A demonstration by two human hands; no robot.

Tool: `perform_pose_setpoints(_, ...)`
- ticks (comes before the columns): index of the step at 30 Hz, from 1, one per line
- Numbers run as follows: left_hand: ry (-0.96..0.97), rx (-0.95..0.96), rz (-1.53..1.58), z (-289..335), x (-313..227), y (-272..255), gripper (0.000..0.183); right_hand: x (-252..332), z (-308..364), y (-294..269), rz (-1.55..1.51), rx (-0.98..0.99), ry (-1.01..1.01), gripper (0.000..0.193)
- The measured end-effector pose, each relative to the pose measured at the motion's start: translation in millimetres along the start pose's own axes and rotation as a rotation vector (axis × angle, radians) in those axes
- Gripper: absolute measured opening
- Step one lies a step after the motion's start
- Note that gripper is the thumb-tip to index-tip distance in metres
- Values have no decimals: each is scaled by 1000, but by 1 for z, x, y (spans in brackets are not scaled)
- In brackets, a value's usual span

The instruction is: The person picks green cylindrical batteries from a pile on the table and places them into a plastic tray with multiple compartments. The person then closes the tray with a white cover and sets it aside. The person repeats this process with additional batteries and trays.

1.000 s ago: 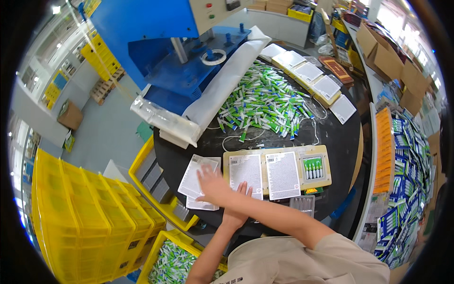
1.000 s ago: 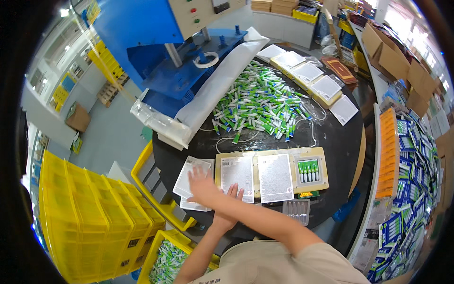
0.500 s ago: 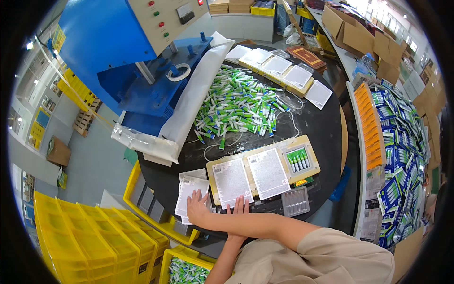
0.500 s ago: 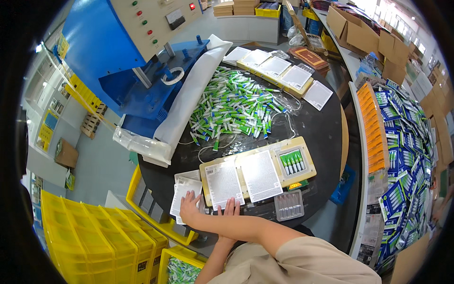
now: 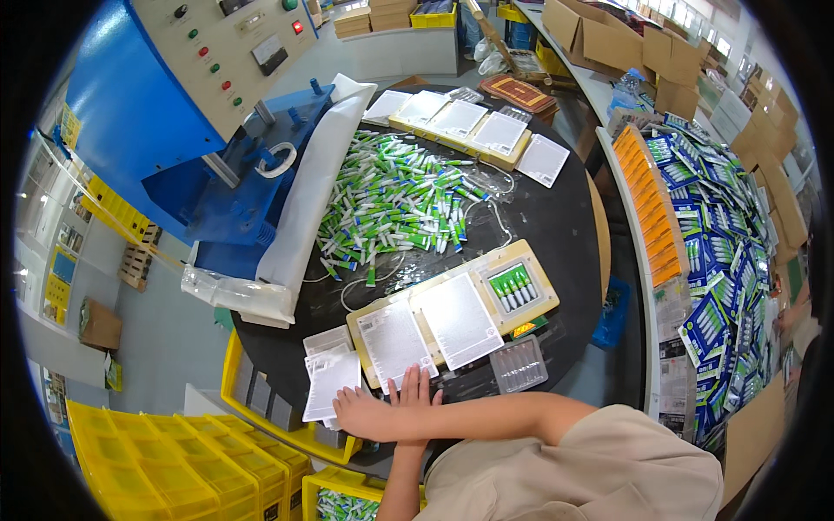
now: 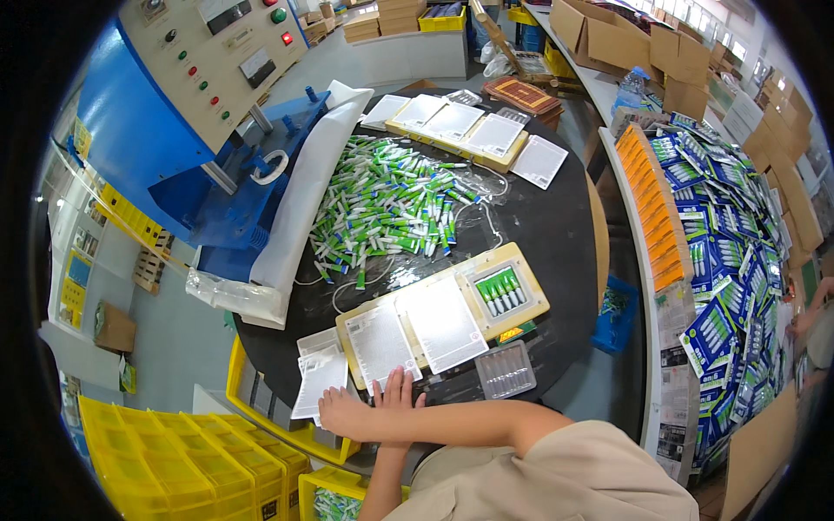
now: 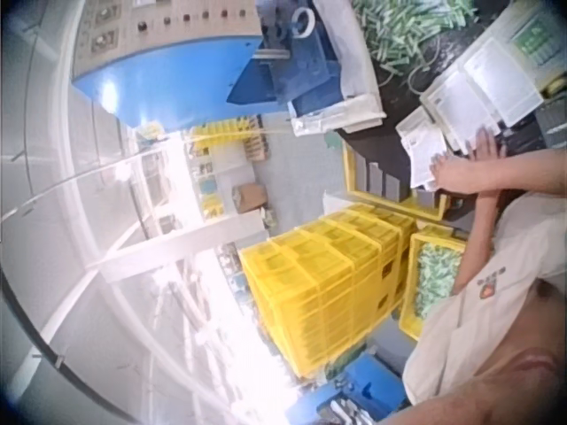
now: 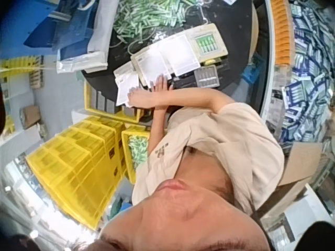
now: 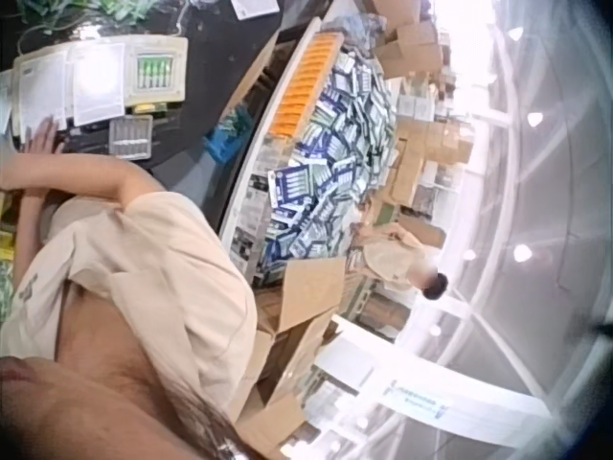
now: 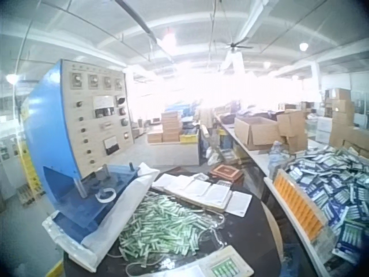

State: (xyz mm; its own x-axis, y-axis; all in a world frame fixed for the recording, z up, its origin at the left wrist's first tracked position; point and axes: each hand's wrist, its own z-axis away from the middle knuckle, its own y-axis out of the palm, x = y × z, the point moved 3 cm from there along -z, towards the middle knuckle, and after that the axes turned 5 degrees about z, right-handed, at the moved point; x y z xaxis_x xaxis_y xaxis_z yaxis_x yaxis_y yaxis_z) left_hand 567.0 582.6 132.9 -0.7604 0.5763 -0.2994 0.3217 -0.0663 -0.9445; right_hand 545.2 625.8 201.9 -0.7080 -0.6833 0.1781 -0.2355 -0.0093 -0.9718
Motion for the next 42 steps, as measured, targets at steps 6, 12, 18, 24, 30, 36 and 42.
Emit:
perform_pose_setpoints(6,6,-160,143,-19,-34,-37,58,-132,185,-153,-329,-601,468,40)
perform_pose_setpoints(12,292,51,5,-87,-86,-20,63,-204,300,-147,286,-590,409,37)
perform_pose_setpoints(18,356,275,-131,-105,-66,-5,64,-211,337,-79,294,-314,278,38)
perform_pose_setpoints(24,364,218,-98,-108,-67,-1,63,-221,332,-61,188,-217,245,42)
perform_pose_setpoints(30,381,249,-51,-112,-64,-6,62,-225,341,-68,165,-203,253,42)
perform_pose_setpoints(36,381,239,9,-113,-64,-8,61,-241,338,-71,128,-188,280,46)
perform_pose_setpoints(42,236,94,124,-131,-66,-15,62,-235,308,-84,144,-219,413,60)
